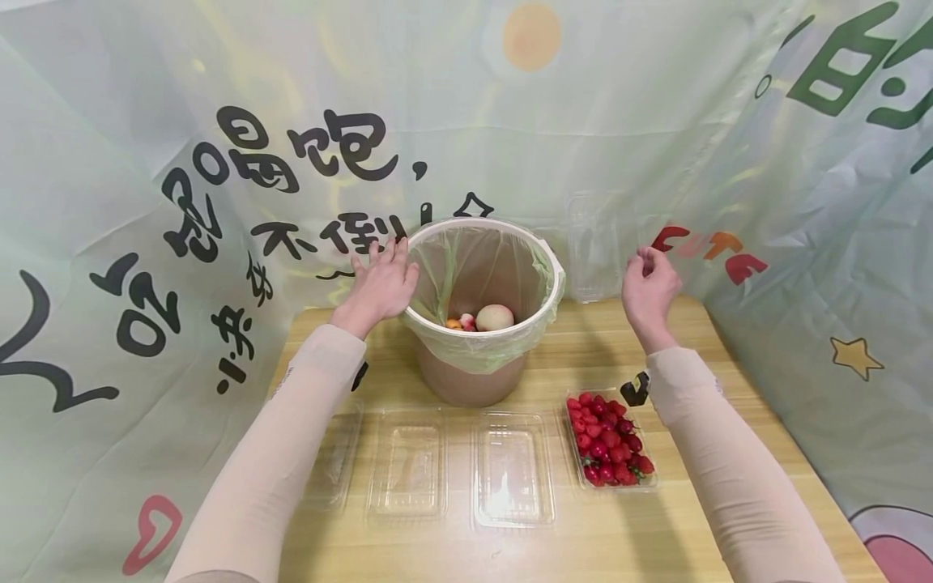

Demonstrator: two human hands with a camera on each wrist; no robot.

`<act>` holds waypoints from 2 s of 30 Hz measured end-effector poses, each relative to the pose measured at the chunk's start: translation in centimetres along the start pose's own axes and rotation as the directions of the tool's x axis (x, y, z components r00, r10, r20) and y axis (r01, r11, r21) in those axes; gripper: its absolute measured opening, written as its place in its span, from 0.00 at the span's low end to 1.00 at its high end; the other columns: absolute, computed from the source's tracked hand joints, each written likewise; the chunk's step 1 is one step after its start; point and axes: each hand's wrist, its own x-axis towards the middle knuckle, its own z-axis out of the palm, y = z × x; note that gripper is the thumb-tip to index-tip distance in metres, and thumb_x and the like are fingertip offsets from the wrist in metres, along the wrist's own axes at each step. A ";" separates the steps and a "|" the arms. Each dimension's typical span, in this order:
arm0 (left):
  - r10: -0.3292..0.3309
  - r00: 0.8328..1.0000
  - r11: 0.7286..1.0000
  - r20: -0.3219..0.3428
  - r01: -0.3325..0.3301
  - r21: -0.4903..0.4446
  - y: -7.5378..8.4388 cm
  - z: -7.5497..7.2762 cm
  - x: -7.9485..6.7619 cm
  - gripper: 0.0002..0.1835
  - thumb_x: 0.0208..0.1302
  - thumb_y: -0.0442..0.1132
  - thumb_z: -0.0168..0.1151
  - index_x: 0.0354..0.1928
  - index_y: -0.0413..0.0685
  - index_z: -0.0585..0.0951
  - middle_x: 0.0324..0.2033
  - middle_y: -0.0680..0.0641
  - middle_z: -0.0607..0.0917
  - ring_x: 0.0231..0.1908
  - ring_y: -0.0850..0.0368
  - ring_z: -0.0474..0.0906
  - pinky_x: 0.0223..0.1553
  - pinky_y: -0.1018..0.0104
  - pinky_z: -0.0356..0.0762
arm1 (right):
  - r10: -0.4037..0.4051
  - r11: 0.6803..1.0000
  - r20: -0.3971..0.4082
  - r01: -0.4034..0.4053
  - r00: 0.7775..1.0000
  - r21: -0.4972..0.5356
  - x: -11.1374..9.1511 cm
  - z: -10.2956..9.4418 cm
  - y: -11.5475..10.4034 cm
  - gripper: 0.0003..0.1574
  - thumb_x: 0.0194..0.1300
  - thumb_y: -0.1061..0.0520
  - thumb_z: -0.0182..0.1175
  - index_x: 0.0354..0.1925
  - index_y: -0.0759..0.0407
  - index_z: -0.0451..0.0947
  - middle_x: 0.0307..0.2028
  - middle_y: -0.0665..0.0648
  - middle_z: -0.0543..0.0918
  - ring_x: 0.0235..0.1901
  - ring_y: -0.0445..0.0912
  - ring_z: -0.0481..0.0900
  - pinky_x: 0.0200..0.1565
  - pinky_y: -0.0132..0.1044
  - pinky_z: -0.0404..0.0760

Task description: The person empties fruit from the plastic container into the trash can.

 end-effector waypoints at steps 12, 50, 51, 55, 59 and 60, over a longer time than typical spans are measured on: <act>0.003 1.000 1.000 0.012 -0.003 0.018 0.0 -0.3 -0.1 0.38 0.83 0.54 0.30 0.85 0.40 0.45 0.84 0.34 0.46 0.82 0.26 0.35 0.76 0.22 0.27 | 0.073 0.997 0.062 -0.071 0.995 -0.028 -0.7 0.5 3.3 0.22 0.76 0.60 0.49 0.57 0.71 0.82 0.41 0.61 0.82 0.38 0.40 0.72 0.42 0.27 0.69; -0.009 1.000 1.000 0.028 0.008 0.025 0.1 -0.2 -0.3 0.38 0.84 0.54 0.29 0.85 0.41 0.44 0.84 0.33 0.45 0.83 0.27 0.34 0.77 0.23 0.26 | 0.327 0.928 0.469 -0.184 0.820 -0.324 -5.3 1.1 12.9 0.28 0.74 0.56 0.47 0.56 0.78 0.80 0.45 0.73 0.84 0.42 0.57 0.80 0.41 0.37 0.79; -0.007 1.000 1.000 0.027 0.007 0.024 0.1 -0.2 -0.2 0.38 0.84 0.54 0.29 0.85 0.41 0.44 0.84 0.33 0.45 0.83 0.27 0.34 0.77 0.23 0.26 | 0.330 0.927 0.473 -0.187 0.817 -0.324 -5.3 1.1 13.0 0.28 0.74 0.56 0.47 0.57 0.78 0.80 0.45 0.73 0.84 0.43 0.57 0.81 0.41 0.38 0.80; -0.004 1.000 1.000 0.013 0.004 0.020 0.2 -0.2 -0.2 0.37 0.84 0.53 0.31 0.85 0.40 0.46 0.84 0.33 0.46 0.83 0.26 0.35 0.77 0.23 0.26 | 0.348 0.925 0.492 -0.208 0.798 -0.317 -5.2 1.1 13.3 0.31 0.75 0.56 0.46 0.63 0.79 0.75 0.50 0.75 0.82 0.47 0.58 0.81 0.46 0.41 0.82; 0.001 1.000 1.000 0.010 -0.002 0.019 0.2 -0.3 -0.3 0.37 0.84 0.53 0.31 0.84 0.39 0.47 0.84 0.32 0.46 0.82 0.26 0.36 0.77 0.23 0.28 | 0.361 0.921 0.509 -0.213 0.782 -0.327 -5.1 1.0 13.4 0.32 0.75 0.56 0.47 0.64 0.80 0.74 0.55 0.76 0.80 0.50 0.58 0.79 0.47 0.41 0.81; 0.003 1.000 1.000 0.011 -0.003 0.021 0.2 -0.2 -0.3 0.37 0.84 0.53 0.31 0.84 0.39 0.47 0.84 0.32 0.47 0.82 0.26 0.36 0.77 0.23 0.28 | 0.364 0.920 0.510 -0.214 0.780 -0.329 -5.1 0.9 13.4 0.31 0.75 0.56 0.47 0.64 0.79 0.74 0.54 0.75 0.80 0.49 0.58 0.79 0.47 0.40 0.81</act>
